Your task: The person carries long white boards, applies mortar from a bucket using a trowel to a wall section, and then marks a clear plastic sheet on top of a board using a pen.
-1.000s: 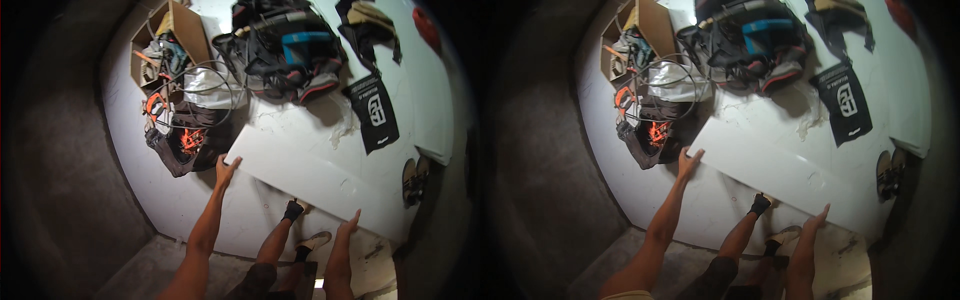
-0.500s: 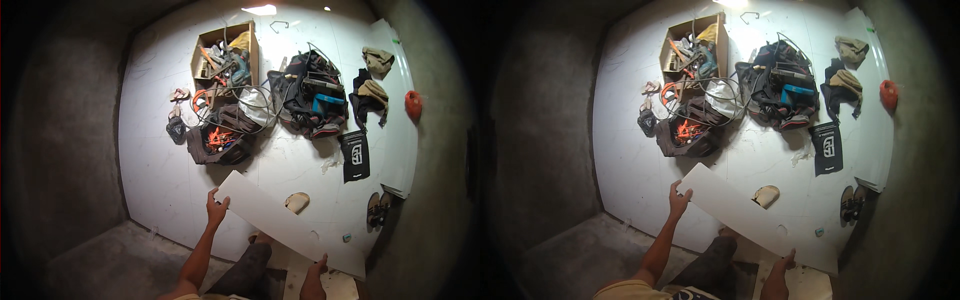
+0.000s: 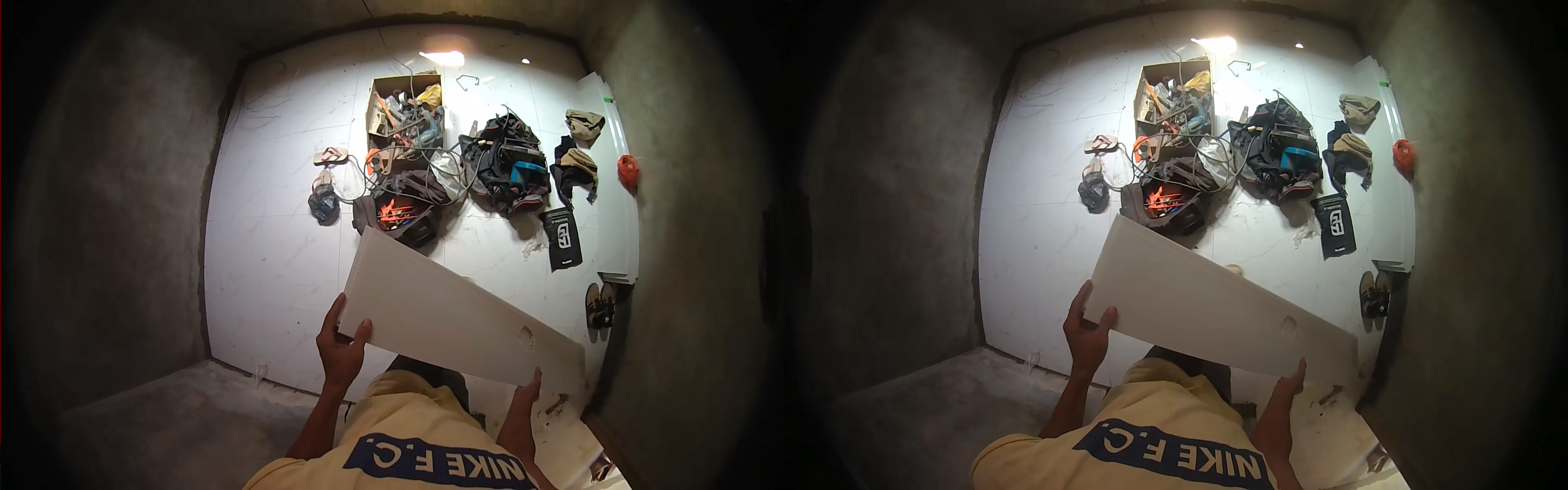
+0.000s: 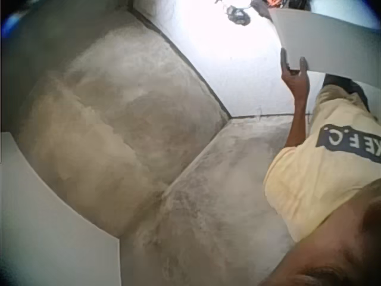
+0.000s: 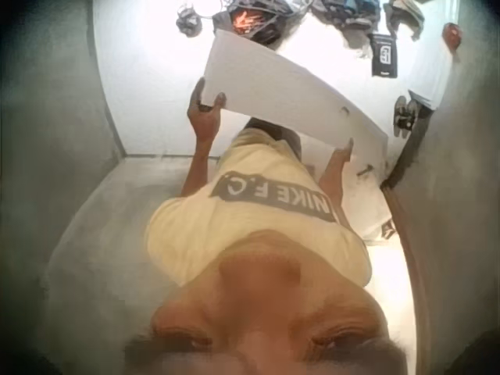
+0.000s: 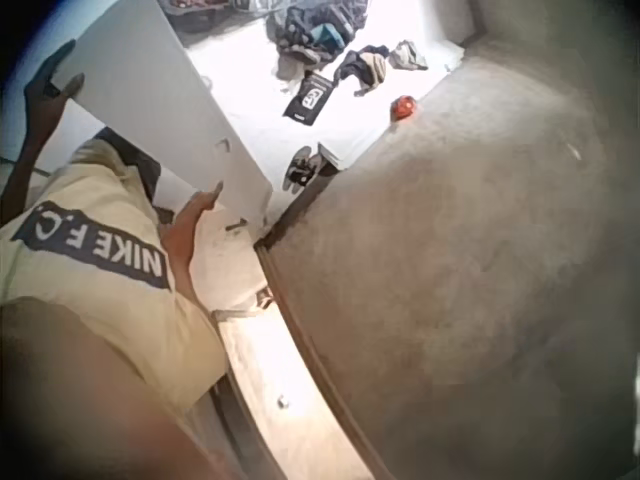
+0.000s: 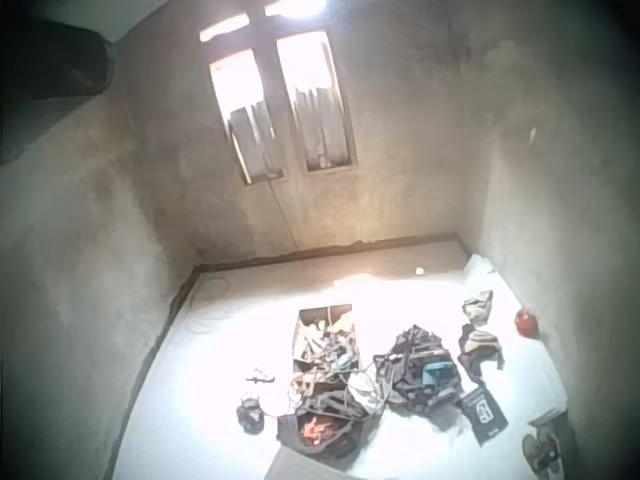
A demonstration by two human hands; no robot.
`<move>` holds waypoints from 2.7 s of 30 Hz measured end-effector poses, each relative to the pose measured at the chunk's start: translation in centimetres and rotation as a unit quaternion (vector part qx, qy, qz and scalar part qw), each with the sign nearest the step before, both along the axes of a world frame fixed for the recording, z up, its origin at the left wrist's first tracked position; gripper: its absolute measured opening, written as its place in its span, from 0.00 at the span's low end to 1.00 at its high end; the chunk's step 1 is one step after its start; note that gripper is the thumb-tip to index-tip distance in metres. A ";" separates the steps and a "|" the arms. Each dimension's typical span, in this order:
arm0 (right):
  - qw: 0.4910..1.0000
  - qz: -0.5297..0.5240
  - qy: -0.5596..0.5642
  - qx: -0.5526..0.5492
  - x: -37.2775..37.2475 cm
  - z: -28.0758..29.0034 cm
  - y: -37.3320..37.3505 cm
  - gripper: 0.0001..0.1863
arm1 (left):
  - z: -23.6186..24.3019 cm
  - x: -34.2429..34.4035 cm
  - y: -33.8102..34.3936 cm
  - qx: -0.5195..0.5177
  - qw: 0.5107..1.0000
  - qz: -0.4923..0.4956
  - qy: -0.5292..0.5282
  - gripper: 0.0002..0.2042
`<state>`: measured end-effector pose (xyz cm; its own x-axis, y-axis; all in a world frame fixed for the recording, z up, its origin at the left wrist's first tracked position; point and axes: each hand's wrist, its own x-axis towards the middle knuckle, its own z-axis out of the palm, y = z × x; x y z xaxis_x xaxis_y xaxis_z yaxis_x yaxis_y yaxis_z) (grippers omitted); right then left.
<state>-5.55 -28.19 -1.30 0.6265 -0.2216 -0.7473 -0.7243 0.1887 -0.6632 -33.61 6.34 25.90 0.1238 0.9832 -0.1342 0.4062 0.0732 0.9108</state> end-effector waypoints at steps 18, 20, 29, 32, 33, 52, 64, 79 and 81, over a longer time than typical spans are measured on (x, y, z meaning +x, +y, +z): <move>0.961 0.197 0.143 0.128 -13.9 -7.2 18.2 0.30 | 14.4 -20.6 3.9 -0.309 0.950 0.027 0.017 0.48; 0.955 0.221 0.144 0.138 -15.6 -8.7 19.8 0.30 | 14.9 -21.4 4.0 -0.295 0.947 0.071 0.103 0.44; 0.921 0.134 0.194 0.309 -23.7 -11.8 24.7 0.25 | 19.5 -19.1 1.6 -0.061 0.959 0.096 0.260 0.25; 0.905 0.126 0.248 0.321 -24.4 -9.4 25.7 0.26 | 21.0 -17.4 -1.3 -0.015 0.970 0.048 0.237 0.24; 0.906 0.110 0.288 0.291 -24.5 -8.3 26.3 0.29 | 21.6 -17.1 -2.1 -0.046 0.965 0.021 0.258 0.27; 0.683 0.199 0.335 0.618 -28.4 -7.4 24.4 0.32 | 27.8 -15.8 -8.0 0.143 0.835 -0.281 0.451 0.21; 0.776 0.506 0.166 0.338 -20.1 -3.3 10.9 0.36 | 28.2 -9.6 -6.9 0.211 0.817 -0.480 0.242 0.28; 0.705 0.638 -0.310 0.030 -3.8 6.7 10.9 0.53 | 26.9 1.7 -4.2 0.390 0.704 -0.543 0.239 0.21; 0.704 0.629 -0.328 0.031 -1.4 9.2 13.5 0.56 | 26.6 3.4 -1.0 0.368 0.742 -0.529 0.185 0.23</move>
<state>-6.96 -14.72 7.90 0.5123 0.8374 -0.1905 0.1144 -0.2864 -0.9513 -30.20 5.31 52.52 0.9670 0.1865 0.1738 0.1142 -0.9264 0.3589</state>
